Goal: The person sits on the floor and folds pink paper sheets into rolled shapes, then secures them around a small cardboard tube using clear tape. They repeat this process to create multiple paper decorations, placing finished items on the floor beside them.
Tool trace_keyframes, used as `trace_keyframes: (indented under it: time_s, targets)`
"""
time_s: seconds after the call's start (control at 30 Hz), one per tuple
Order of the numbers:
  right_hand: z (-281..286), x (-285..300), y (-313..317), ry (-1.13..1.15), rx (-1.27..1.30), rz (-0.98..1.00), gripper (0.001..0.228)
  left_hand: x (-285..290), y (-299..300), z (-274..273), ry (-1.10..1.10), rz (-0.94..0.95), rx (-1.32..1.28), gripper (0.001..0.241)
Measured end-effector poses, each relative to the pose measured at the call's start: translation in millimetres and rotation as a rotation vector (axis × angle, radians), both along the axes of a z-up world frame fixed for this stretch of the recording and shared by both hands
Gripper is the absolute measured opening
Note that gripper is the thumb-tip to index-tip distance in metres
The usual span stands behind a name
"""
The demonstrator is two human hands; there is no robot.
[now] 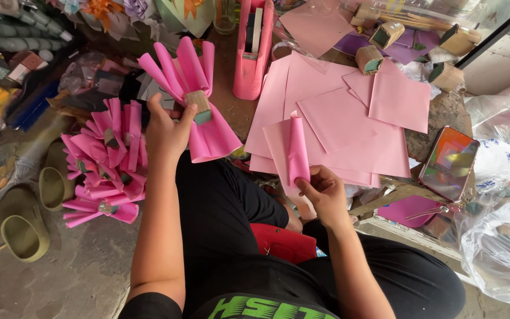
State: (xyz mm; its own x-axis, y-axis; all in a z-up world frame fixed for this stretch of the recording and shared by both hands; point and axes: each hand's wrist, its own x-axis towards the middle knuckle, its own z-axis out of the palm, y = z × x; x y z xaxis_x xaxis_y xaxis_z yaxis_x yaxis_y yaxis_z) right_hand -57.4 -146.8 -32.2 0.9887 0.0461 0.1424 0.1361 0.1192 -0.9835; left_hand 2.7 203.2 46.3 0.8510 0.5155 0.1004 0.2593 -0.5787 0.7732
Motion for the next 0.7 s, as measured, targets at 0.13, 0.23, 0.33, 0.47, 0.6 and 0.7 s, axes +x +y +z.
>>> trace_keyframes:
  time_s: [0.13,0.23,0.33,0.47,0.6,0.7]
  targets:
    - [-14.1,4.3,4.1,0.008,0.019,-0.035,0.015,22.4,18.9,-55.8,-0.155,-0.006,-0.198,0.068]
    - [-24.9,8.2,1.1,-0.001,0.030,-0.083,0.016,5.2,2.3,-64.8,-0.317,-0.044,-0.532,0.076]
    - [-29.1,11.2,2.8,-0.002,0.068,-0.138,0.015,-33.2,-36.5,-57.5,-0.424,-0.081,-0.873,0.061]
    - [-31.6,15.3,11.1,0.032,0.159,-0.181,0.017,-72.4,-99.4,-65.3,-0.300,-0.218,-1.170,0.040]
    - [-25.9,12.0,19.6,0.131,0.213,-0.246,0.018,-90.8,-145.2,-65.1,-0.156,-0.284,-1.293,0.033]
    - [-21.2,6.2,28.9,0.174,0.212,-0.263,0.018,-82.3,-159.6,-89.1,-0.201,-0.302,-1.262,0.037]
